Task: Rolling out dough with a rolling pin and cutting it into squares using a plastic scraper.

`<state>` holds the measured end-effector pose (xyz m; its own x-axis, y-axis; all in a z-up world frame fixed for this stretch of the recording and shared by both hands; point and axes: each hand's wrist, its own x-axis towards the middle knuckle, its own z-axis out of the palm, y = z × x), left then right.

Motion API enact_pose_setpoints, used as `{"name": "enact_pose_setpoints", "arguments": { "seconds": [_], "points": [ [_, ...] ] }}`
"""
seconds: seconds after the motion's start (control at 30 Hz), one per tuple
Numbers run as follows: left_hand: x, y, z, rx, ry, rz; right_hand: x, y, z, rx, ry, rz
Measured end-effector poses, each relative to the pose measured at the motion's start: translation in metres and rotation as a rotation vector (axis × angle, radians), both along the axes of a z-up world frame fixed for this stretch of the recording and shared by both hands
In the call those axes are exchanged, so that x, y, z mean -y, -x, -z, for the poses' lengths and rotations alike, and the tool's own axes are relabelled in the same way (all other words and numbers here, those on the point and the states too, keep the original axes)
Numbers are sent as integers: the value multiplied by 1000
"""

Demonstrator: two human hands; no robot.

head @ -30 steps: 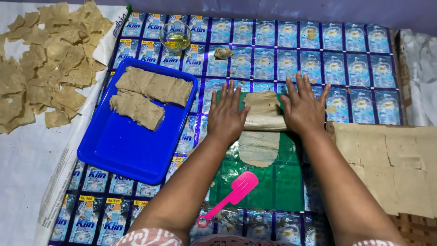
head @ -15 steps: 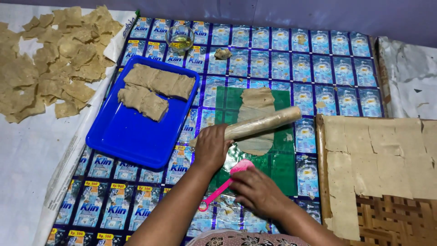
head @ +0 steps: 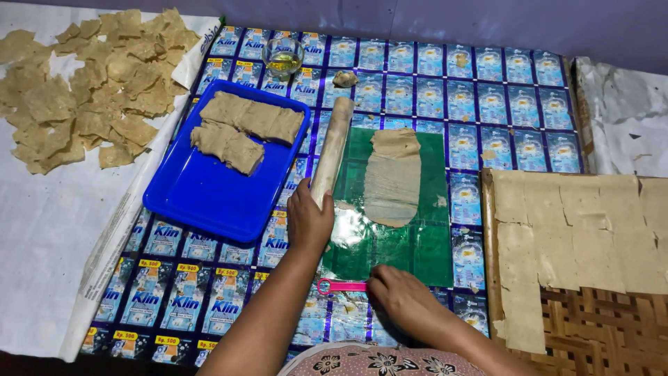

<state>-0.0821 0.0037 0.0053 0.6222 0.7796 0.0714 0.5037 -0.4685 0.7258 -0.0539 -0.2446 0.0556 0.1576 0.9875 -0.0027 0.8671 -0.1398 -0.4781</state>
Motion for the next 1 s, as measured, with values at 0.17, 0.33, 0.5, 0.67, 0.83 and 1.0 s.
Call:
{"name": "enact_pose_setpoints", "arguments": {
  "seconds": [0.17,0.33,0.5,0.67,0.83,1.0],
  "points": [
    [3,8,13,45,-68,42,11,-10,4,-71,100,157],
    [0,20,19,191,-135,116,24,-26,18,-32,177,286],
    [2,23,16,197,-120,123,18,-11,21,-64,193,316],
    [3,23,13,204,-138,124,14,-9,16,-124,347,354],
    [2,21,16,191,-136,122,41,-42,63,-595,-138,736],
    [3,22,16,186,-124,107,63,-52,59,-286,8,1036]
  ]
}}
